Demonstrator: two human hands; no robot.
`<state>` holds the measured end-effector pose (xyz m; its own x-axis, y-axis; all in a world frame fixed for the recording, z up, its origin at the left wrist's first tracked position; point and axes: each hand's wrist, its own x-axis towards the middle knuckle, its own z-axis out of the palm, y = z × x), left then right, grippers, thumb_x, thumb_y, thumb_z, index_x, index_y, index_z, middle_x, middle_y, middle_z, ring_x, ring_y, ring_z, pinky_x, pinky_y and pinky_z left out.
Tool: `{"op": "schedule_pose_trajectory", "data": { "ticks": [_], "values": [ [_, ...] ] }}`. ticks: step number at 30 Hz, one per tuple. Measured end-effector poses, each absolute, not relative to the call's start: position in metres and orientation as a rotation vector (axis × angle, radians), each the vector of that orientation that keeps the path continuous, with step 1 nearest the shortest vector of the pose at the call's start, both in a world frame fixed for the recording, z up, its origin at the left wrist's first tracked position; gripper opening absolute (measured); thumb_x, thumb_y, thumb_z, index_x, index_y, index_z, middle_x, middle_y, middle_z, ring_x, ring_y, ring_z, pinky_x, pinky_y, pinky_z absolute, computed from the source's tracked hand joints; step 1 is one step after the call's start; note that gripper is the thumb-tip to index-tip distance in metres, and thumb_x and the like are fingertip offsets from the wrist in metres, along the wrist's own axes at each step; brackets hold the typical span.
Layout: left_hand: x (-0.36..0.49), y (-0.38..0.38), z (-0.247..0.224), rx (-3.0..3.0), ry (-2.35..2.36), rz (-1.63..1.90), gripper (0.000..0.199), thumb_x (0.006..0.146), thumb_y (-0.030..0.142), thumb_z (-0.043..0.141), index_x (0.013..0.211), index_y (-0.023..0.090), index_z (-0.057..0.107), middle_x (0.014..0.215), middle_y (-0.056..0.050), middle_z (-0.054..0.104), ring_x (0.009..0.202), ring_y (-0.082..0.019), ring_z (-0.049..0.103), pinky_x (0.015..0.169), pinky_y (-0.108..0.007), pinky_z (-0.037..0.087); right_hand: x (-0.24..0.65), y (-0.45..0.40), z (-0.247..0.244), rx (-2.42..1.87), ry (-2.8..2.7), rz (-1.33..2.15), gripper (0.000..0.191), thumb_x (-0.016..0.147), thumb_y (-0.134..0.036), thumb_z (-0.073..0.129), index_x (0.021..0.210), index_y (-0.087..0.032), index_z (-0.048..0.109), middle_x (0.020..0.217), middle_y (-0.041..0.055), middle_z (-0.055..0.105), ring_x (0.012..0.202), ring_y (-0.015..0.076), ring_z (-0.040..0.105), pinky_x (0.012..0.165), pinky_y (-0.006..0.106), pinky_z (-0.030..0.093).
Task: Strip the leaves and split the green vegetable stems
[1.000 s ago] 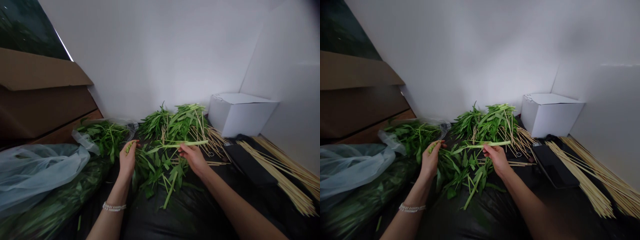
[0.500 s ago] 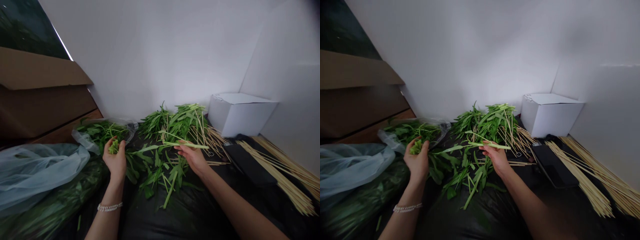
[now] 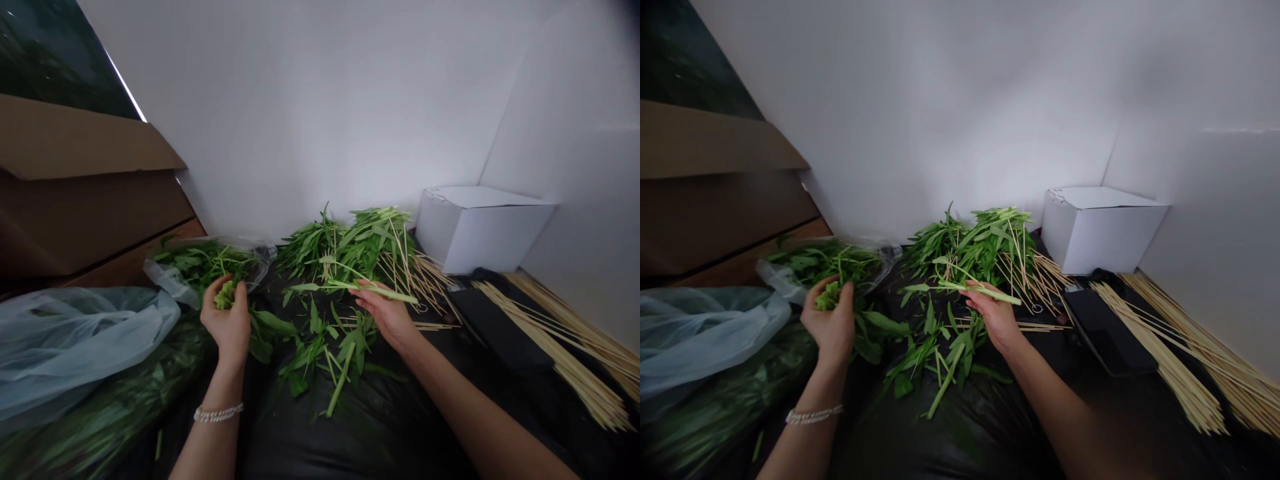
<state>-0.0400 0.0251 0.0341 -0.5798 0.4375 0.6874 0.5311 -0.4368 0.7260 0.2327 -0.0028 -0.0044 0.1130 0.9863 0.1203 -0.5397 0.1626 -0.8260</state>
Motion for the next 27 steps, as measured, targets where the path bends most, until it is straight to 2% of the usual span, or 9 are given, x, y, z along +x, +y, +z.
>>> {"op": "schedule_pose_trajectory", "data": {
  "ticks": [3, 8, 14, 20, 27],
  "values": [
    [-0.025, 0.019, 0.029, -1.754, -1.575, -2.036, 0.024, 0.081, 0.035, 0.065, 0.091, 0.014, 0.069, 0.084, -0.006, 0.068, 0.077, -0.019, 0.063, 0.075, -0.033, 0.051, 0.231, -0.003, -0.010, -0.759, -0.895, 1.241, 0.030, 0.066, -0.035, 0.080, 0.093, -0.024, 0.074, 0.097, 0.0038, 0.074, 0.100, 0.0238, 0.066, 0.083, 0.033, 0.051],
    [0.004, 0.009, 0.018, -2.312, -1.237, -1.521, 0.013, 0.086, 0.025, 0.059, 0.091, 0.020, 0.070, 0.083, -0.004, 0.067, 0.077, -0.016, 0.063, 0.074, -0.031, 0.050, 0.224, -0.008, -0.012, -0.857, -1.121, 1.179, 0.035, 0.068, -0.041, 0.078, 0.098, -0.023, 0.075, 0.097, 0.0059, 0.075, 0.096, 0.0250, 0.066, 0.086, 0.039, 0.050],
    [0.012, 0.010, 0.007, -2.415, -1.154, -1.244, 0.020, 0.087, 0.023, 0.060, 0.105, 0.023, 0.070, 0.096, -0.006, 0.065, 0.091, -0.020, 0.062, 0.080, -0.034, 0.049, 0.219, -0.014, -0.006, -0.897, -1.231, 1.166, 0.031, 0.069, -0.040, 0.076, 0.096, -0.025, 0.075, 0.096, 0.0043, 0.075, 0.093, 0.0245, 0.067, 0.085, 0.039, 0.051],
    [0.011, 0.011, 0.006, -2.499, -1.135, -1.107, 0.023, 0.086, 0.024, 0.061, 0.108, 0.023, 0.069, 0.105, -0.007, 0.066, 0.097, -0.021, 0.060, 0.084, -0.036, 0.049, 0.220, -0.016, -0.003, -0.916, -1.351, 1.059, 0.028, 0.070, -0.040, 0.074, 0.093, -0.024, 0.076, 0.098, 0.0054, 0.073, 0.090, 0.0231, 0.066, 0.080, 0.037, 0.052],
    [0.011, 0.010, 0.006, -2.549, -1.102, -0.952, 0.026, 0.089, 0.029, 0.057, 0.112, 0.022, 0.068, 0.098, -0.008, 0.071, 0.090, -0.022, 0.060, 0.080, -0.036, 0.049, 0.219, -0.016, -0.007, -0.898, -1.329, 1.135, 0.033, 0.069, -0.041, 0.075, 0.096, -0.022, 0.075, 0.095, 0.0057, 0.074, 0.088, 0.0229, 0.066, 0.080, 0.038, 0.053]
  ]
}}
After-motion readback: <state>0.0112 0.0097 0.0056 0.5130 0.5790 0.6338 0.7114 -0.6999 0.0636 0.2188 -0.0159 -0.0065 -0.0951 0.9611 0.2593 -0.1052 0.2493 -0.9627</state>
